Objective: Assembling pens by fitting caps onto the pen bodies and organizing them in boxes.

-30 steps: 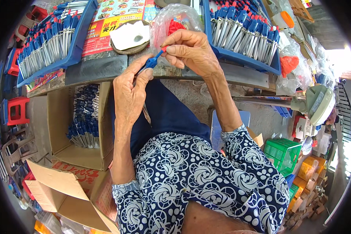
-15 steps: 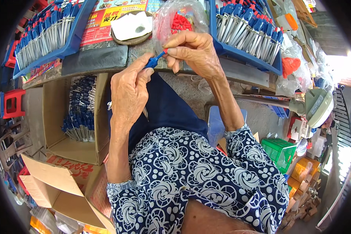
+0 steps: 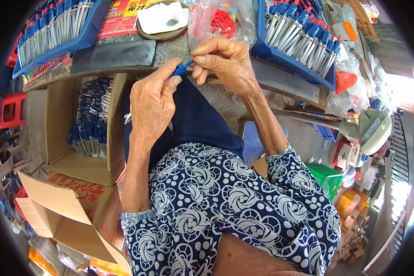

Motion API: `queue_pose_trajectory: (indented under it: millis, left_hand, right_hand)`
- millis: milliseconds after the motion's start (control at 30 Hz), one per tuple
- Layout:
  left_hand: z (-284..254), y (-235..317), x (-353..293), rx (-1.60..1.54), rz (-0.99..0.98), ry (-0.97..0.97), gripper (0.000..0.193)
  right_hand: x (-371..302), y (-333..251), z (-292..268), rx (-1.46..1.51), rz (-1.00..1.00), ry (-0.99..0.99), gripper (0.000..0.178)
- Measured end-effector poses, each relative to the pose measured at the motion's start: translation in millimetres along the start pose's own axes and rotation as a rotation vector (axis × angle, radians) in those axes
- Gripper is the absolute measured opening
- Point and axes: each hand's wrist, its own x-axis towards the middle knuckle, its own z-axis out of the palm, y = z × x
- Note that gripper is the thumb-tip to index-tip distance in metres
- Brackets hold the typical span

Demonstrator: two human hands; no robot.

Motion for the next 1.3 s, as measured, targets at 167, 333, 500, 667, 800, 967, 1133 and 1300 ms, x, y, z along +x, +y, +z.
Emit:
queue_pose_trajectory:
  millis: [167,333,500,667,800,967,1133,1300]
  left_hand:
    - [-10.1,-5.1,-13.7,-0.066,-0.06,-0.097,0.023]
    - [-22.5,-8.6,-43.5,-0.165,-0.148,-0.256,0.019]
    - [-22.2,-16.5,-73.7,-0.183,-0.197,-0.316,0.015]
    - [-18.1,-21.2,-94.8,-0.184,-0.248,-0.33,0.013]
    - [-15.5,-28.8,-102.5,-0.16,-0.247,-0.379,0.013]
    - [-9.1,-30.4,-110.5,-0.202,-0.308,-0.403,0.012]
    - [-1.6,-38.2,-118.5,-0.233,-0.28,-0.338,0.011]
    - [0.2,-40.9,-120.1,-0.157,-0.271,-0.372,0.009]
  right_hand:
    - [-14.8,2.6,7.9,0.031,0.111,0.008,0.011]
    - [-41.2,13.6,8.6,0.121,0.333,-0.135,0.016]
    - [-70.1,31.6,17.5,0.282,0.54,-0.154,0.018]
    - [-93.7,43.1,25.6,0.4,0.621,-0.12,0.009]
    - [-105.3,50.1,26.8,0.393,0.654,-0.12,0.009]
    - [-114.8,55.5,28.4,0.41,0.697,-0.105,0.009]
    - [-117.5,57.2,31.4,0.439,0.698,-0.058,0.008]
    - [-120.4,61.8,33.0,0.442,0.732,-0.044,0.007]
